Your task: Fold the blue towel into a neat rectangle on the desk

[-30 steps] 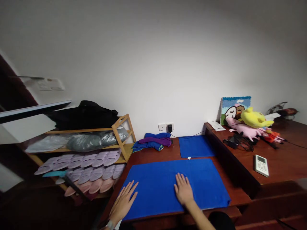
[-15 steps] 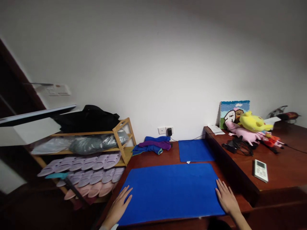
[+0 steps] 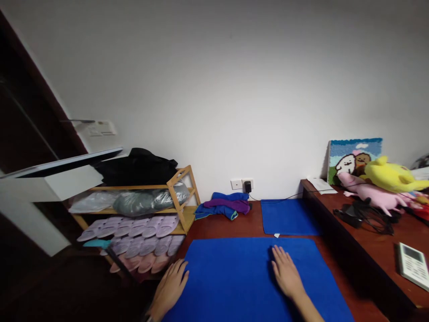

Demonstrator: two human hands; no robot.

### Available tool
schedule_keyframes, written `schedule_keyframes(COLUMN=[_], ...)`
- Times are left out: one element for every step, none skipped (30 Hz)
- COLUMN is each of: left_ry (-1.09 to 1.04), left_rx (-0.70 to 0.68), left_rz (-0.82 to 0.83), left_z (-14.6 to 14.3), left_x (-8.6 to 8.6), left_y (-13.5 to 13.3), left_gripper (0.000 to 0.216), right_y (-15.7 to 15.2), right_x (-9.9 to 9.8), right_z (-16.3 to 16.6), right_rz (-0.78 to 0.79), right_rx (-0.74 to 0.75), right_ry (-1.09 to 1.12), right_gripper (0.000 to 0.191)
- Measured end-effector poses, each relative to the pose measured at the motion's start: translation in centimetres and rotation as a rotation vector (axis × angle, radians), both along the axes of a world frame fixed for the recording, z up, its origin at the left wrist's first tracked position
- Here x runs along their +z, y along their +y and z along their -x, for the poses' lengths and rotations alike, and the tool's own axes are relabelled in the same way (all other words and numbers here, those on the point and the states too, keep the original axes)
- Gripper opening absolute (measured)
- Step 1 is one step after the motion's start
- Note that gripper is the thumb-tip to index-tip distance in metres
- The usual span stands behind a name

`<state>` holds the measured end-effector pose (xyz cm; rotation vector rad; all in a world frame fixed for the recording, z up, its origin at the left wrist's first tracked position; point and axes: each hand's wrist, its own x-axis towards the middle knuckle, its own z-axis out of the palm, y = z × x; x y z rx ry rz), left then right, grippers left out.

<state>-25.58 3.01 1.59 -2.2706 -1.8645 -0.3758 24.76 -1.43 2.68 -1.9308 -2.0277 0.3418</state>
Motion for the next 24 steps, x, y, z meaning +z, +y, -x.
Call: schedule_keyframes(left_ry=[-0.019, -0.035, -0.045, -0.049, -0.053, -0.058, -0.067, -0.076, -0.083, -0.088, -0.090, -0.089, -0.086, -0.084, -0.081, -0.077, -0.073, -0.069, -0.065, -0.064, -0.062, -0.061, -0.060, -0.059], left_rx=[-0.013, -0.030, -0.046, -0.054, -0.046, -0.021, 0.010, 0.039, 0.059, 0.066, 0.064, 0.056, 0.051, 0.050, 0.053, 0.057, 0.061, 0.065, 0.067, 0.070, 0.072, 0.074, 0.076, 0.080], left_rz=[-0.011, -0.012, -0.005, 0.014, 0.039, 0.067, 0.092, 0.109, 0.118, 0.116, 0.106, 0.093, 0.082, 0.075, 0.071, 0.072, 0.075, 0.078, 0.078, 0.075, 0.071, 0.069, 0.067, 0.066], left_z=[-0.5, -1.1, -1.6, -2.0, -2.3, -2.5, -2.6, -2.6, -2.5, -2.3, -2.2, -2.1, -2.0, -2.0, -2.1, -2.2, -2.2, -2.3, -2.4, -2.5, -2.5, -2.6, -2.7, -2.7], left_x=[0.4, 0.7, 0.8, 0.7, 0.5, 0.1, -0.5, -1.1, -1.7, -2.2, -2.6, -2.9, -3.1, -3.2, -3.3, -3.3, -3.2, -3.2, -3.2, -3.2, -3.2, -3.2, -3.2, -3.1], left_y=[1.2, 2.5, 3.7, 4.9, 6.0, 6.9, 7.7, 8.3, 8.7, 9.0, 9.2, 9.2, 9.2, 9.2, 9.2, 9.2, 9.2, 9.2, 9.2, 9.2, 9.2, 9.2, 9.1, 9.0], left_gripper=[0.048, 0.049, 0.050, 0.052, 0.053, 0.055, 0.057, 0.059, 0.060, 0.060, 0.061, 0.060, 0.060, 0.060, 0.060, 0.060, 0.060, 0.061, 0.061, 0.061, 0.061, 0.061, 0.060, 0.060], right_y=[1.2, 2.3, 3.4, 4.4, 5.2, 5.9, 6.5, 6.9, 7.2, 7.5, 7.6, 7.6, 7.6, 7.5, 7.4, 7.2, 6.9, 6.5, 6.1, 5.7, 5.3, 5.0, 4.7, 4.5], right_x=[0.8, 1.5, 1.9, 2.2, 2.3, 2.2, 2.0, 1.8, 1.5, 1.3, 1.0, 0.8, 0.5, 0.2, -0.1, -0.6, -1.1, -1.7, -2.3, -3.0, -3.5, -4.0, -4.5, -4.9], right_z=[2.4, 4.8, 6.9, 8.8, 10.5, 12.0, 13.2, 14.2, 14.9, 15.3, 15.4, 15.1, 14.4, 13.3, 11.6, 9.6, 7.1, 4.3, 1.3, -1.7, -4.7, -7.4, -9.9, -11.9], right_rz=[0.005, 0.016, 0.028, 0.039, 0.049, 0.057, 0.061, 0.064, 0.065, 0.065, 0.065, 0.065, 0.067, 0.067, 0.067, 0.069, 0.069, 0.070, 0.076, 0.077, 0.079, 0.090, 0.097, 0.095], right_rx=[0.042, 0.080, 0.117, 0.150, 0.176, 0.195, 0.205, 0.208, 0.208, 0.204, 0.199, 0.190, 0.173, 0.149, 0.117, 0.079, 0.032, -0.020, -0.080, -0.150, -0.216, -0.285, -0.332, -0.372], right_ry=[0.019, 0.035, 0.046, 0.055, 0.061, 0.064, 0.064, 0.063, 0.059, 0.054, 0.049, 0.042, 0.032, 0.020, 0.005, -0.015, -0.037, -0.062, -0.088, -0.114, -0.134, -0.149, -0.156, -0.152], right_gripper=[0.070, 0.068, 0.067, 0.067, 0.066, 0.066, 0.066, 0.066, 0.067, 0.067, 0.068, 0.069, 0.069, 0.070, 0.070, 0.070, 0.070, 0.071, 0.072, 0.073, 0.073, 0.075, 0.076, 0.077])
